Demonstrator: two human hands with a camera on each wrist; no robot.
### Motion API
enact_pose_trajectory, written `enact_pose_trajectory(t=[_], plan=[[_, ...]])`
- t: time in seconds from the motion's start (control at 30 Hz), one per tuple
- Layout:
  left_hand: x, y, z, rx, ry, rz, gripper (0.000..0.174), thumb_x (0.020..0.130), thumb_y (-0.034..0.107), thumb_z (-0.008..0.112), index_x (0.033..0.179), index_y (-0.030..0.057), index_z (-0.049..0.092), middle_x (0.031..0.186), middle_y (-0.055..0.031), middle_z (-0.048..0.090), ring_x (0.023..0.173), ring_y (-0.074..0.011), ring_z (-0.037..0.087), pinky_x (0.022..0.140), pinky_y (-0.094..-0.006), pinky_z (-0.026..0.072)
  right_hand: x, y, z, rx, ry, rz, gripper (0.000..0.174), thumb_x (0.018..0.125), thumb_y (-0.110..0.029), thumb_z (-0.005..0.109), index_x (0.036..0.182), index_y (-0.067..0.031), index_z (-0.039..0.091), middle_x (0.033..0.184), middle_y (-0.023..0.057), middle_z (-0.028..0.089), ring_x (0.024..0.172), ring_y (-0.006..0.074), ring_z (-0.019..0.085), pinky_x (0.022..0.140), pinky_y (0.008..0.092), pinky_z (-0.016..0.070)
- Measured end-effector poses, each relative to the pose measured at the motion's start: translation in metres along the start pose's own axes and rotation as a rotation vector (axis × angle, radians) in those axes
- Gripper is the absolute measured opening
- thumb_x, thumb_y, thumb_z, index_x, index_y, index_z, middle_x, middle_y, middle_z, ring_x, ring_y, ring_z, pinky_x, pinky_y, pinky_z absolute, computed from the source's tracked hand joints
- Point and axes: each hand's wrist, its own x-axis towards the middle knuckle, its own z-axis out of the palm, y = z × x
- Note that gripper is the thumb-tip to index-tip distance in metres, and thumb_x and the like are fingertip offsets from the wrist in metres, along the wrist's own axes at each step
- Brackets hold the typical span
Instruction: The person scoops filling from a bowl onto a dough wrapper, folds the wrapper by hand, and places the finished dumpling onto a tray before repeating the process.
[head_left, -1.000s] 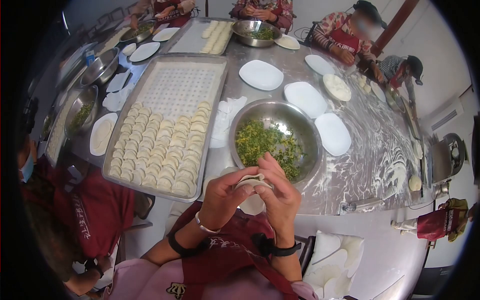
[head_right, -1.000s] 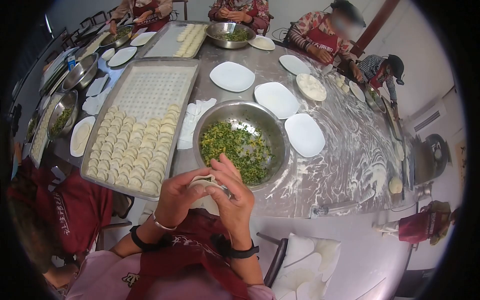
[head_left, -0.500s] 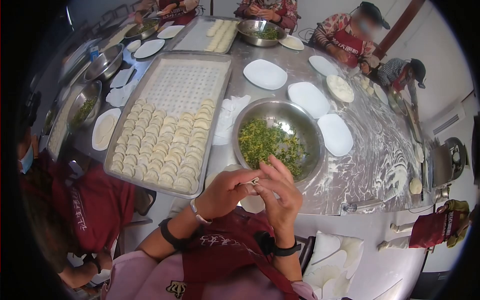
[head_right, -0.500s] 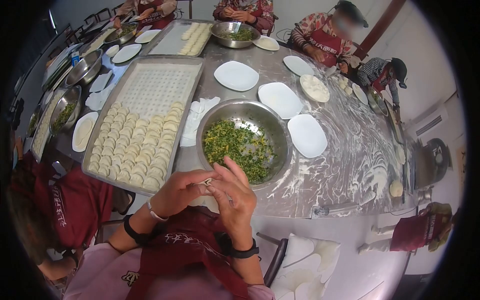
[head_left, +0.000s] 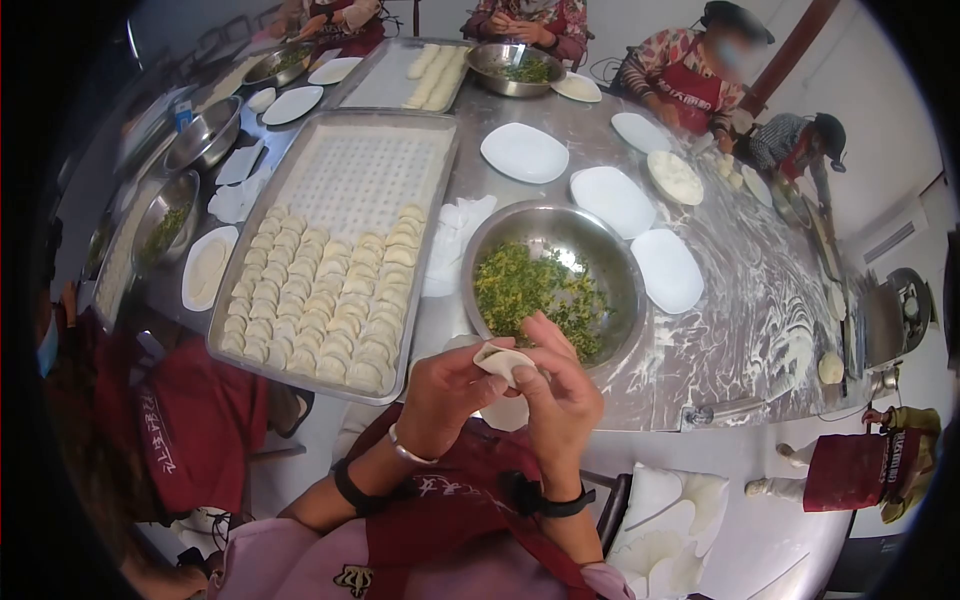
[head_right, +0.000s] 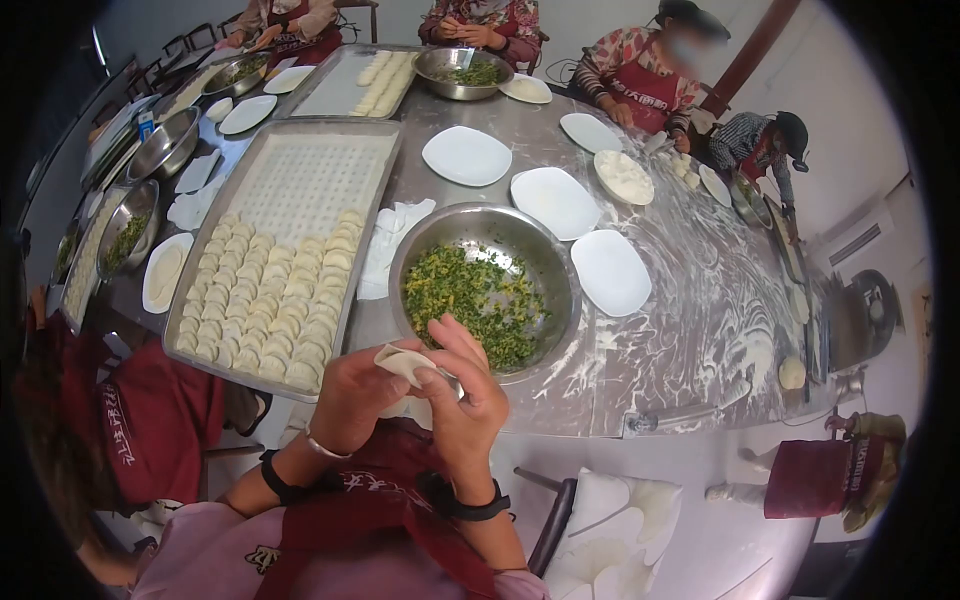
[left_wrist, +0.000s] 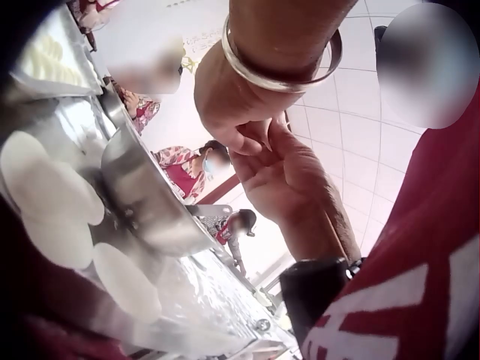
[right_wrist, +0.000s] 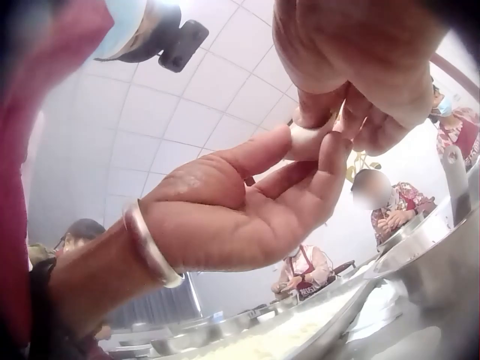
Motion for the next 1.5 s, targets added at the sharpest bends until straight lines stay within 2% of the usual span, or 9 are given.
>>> enact_pose_trajectory(t=[0.3, 0.5, 0.7, 0.8, 1.1, 1.2, 1.3, 1.4, 1.5], plan=[[-0.002, -0.007, 0.014, -0.116, 0.103, 0.122, 0.039, 0.097, 0.001, 0.055, 0.135, -0.005, 0.052, 0.122, -0.011, 0.063, 0.113, -0.016, 0.06, 0.095, -0.0328, 0.0546, 0.001, -0.007, 0.003, -0.186, -0.001, -0.167, 0.014, 0.08, -0.003, 0.075, 0.094, -0.0009, 0.073, 0.115, 0.0173, 0.07, 0.122, 0.0352, 0.059, 0.104, 0.0437, 0.0439], [-0.004, -0.005, 0.006, 0.168, 0.014, 0.158, 0.046, 0.095, -0.002, 0.055, 0.141, 0.0, 0.049, 0.122, -0.0115, 0.065, 0.107, -0.0133, 0.063, 0.091, -0.0292, 0.0548, -0.001, -0.004, -0.001, -0.11, -0.025, -0.212, 0.013, 0.081, -0.003, 0.074, 0.093, -0.0012, 0.073, 0.113, 0.0166, 0.071, 0.123, 0.0351, 0.059, 0.103, 0.0447, 0.0442], [-0.001, 0.001, -0.001, 0.317, -0.006, 0.161, 0.048, 0.092, -0.003, 0.059, 0.139, -0.0006, 0.051, 0.119, -0.0125, 0.067, 0.107, -0.0131, 0.063, 0.089, -0.0285, 0.0547, 0.006, -0.018, -0.002, -0.206, -0.103, -0.039, 0.025, 0.078, -0.004, 0.075, 0.103, 0.0002, 0.073, 0.124, 0.0196, 0.066, 0.131, 0.0352, 0.052, 0.105, 0.0445, 0.0425], [-0.001, 0.0, 0.0, 0.197, -0.006, 0.086, 0.047, 0.092, -0.002, 0.059, 0.138, -0.0008, 0.052, 0.119, -0.0116, 0.066, 0.106, -0.0137, 0.064, 0.09, -0.028, 0.0542, 0.008, -0.014, -0.005, -0.13, -0.182, -0.034, 0.029, 0.077, -0.004, 0.075, 0.106, -0.0006, 0.073, 0.129, 0.0205, 0.063, 0.134, 0.0352, 0.049, 0.106, 0.0448, 0.0417], [-0.001, 0.003, 0.002, 0.094, -0.054, 0.003, 0.046, 0.096, 0.003, 0.055, 0.141, -0.003, 0.045, 0.12, -0.0106, 0.062, 0.107, -0.0143, 0.062, 0.09, -0.0286, 0.0532, -0.001, 0.006, -0.004, -0.035, -0.193, -0.09, 0.016, 0.073, 0.0, 0.075, 0.089, -0.001, 0.074, 0.114, 0.0143, 0.071, 0.13, 0.0343, 0.053, 0.104, 0.0443, 0.0432], [0.0, 0.003, 0.001, 0.254, -0.09, 0.029, 0.046, 0.097, 0.005, 0.054, 0.141, -0.0037, 0.044, 0.122, -0.0101, 0.06, 0.108, -0.0135, 0.06, 0.091, -0.0287, 0.0527, -0.002, 0.003, -0.005, -0.157, -0.21, -0.137, 0.012, 0.073, -0.001, 0.076, 0.085, -0.0008, 0.074, 0.109, 0.0149, 0.073, 0.128, 0.0352, 0.055, 0.103, 0.0439, 0.0443], [0.004, 0.008, -0.008, 0.327, -0.184, -0.043, 0.048, 0.096, 0.004, 0.054, 0.142, -0.0034, 0.042, 0.126, -0.0105, 0.058, 0.11, -0.0131, 0.058, 0.09, -0.0292, 0.0529, -0.002, 0.004, -0.007, -0.23, -0.261, -0.195, 0.02, 0.074, -0.004, 0.076, 0.093, -0.0003, 0.074, 0.116, 0.0162, 0.07, 0.129, 0.0368, 0.053, 0.103, 0.0439, 0.0447], [0.001, 0.001, -0.005, 0.231, -0.113, 0.03, 0.051, 0.096, 0.002, 0.054, 0.144, -0.0024, 0.038, 0.129, -0.0113, 0.056, 0.11, -0.0134, 0.058, 0.088, -0.0301, 0.0531, 0.006, -0.013, -0.004, -0.298, -0.261, -0.11, 0.03, 0.073, -0.005, 0.077, 0.103, -0.0018, 0.073, 0.125, 0.0161, 0.066, 0.131, 0.0365, 0.051, 0.106, 0.0446, 0.0428], [0.002, 0.004, -0.008, 0.218, -0.199, -0.013, 0.055, 0.096, 0.002, 0.055, 0.147, -0.0022, 0.034, 0.129, -0.0115, 0.055, 0.11, -0.0139, 0.058, 0.089, -0.0306, 0.053, 0.008, -0.014, -0.01, -0.227, -0.355, -0.069, 0.04, 0.072, -0.006, 0.077, 0.111, -0.0028, 0.072, 0.131, 0.0159, 0.063, 0.133, 0.0363, 0.049, 0.108, 0.0448, 0.0407]])
